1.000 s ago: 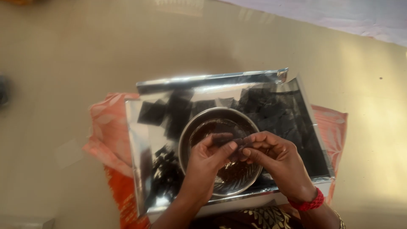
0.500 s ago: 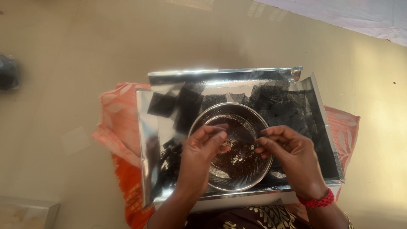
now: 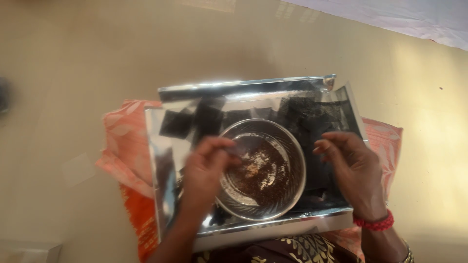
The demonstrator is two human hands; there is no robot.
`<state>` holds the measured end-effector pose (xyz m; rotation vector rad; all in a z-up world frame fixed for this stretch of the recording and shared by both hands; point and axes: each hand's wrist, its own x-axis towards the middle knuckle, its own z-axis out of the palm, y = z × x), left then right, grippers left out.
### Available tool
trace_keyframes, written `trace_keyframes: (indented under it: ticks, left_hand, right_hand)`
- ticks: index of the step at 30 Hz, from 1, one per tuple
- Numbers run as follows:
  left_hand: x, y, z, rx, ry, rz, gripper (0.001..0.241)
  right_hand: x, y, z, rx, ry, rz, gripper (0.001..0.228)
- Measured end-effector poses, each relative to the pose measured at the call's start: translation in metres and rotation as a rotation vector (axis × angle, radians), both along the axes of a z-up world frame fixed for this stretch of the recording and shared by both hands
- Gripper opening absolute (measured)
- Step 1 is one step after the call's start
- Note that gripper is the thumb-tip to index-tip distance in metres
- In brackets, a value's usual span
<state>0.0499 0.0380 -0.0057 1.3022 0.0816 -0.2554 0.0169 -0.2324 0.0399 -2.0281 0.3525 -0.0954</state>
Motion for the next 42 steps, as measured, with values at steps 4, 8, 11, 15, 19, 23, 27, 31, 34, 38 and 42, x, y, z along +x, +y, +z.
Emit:
trace_keyframes:
  ticks: [4, 8, 11, 15, 19, 23, 27, 31, 34, 38, 42]
  left_hand:
    - [0.032, 0.025, 0.023, 0.336, -0.133, 0.17, 0.015]
    - [0.053, 0.029, 0.019, 0.68, -0.217, 0.214, 0.018]
    - [0.06, 0.029, -0.008, 0.838, -0.258, 0.154, 0.02]
    - [0.059, 0.026, -0.015, 0.972, -0.274, 0.004, 0.021]
    - [0.05, 0.025, 0.002, 1.136, -0.378, -0.014, 0.024]
    - [0.036, 0.007, 0.044, 1.107, -0.272, -0.022, 0.028]
    - [0.017, -0.011, 0.038, 0.939, -0.299, -0.098, 0.025]
    - [-0.003, -0.041, 0.037, 0.718, -0.278, -0.246, 0.021]
    - [-0.021, -0.059, 0.018, 0.637, -0.388, -0.32, 0.019]
    - [-0.031, -0.071, 0.015, 0.611, -0.486, -0.388, 0.018]
    - [-0.027, -0.073, 0.036, 0.533, -0.357, -0.43, 0.021]
  right_hand:
    - [-0.003, -0.019, 0.007, -0.51, -0.075, 0.041, 0.023]
    - [-0.011, -0.027, -0.014, -0.498, 0.064, 0.292, 0.032]
    - [-0.019, -0.017, -0.024, -0.687, -0.142, 0.54, 0.059]
    - [-0.023, -0.011, -0.025, -0.714, -0.053, 0.459, 0.051]
    - [-0.02, -0.017, -0.021, -0.592, 0.194, 0.334, 0.03]
    - [-0.02, -0.018, -0.022, -0.612, 0.208, 0.385, 0.032]
    - [-0.022, -0.013, -0.029, -0.686, 0.162, 0.413, 0.037]
    - [-0.025, -0.012, -0.039, -0.732, 0.111, 0.415, 0.035]
    - [-0.025, -0.008, -0.044, -0.721, 0.141, 0.383, 0.033]
    - [-0.023, -0.017, -0.046, -0.638, 0.182, 0.367, 0.023]
    - [-0.023, -0.031, -0.029, -0.492, -0.039, 0.271, 0.02]
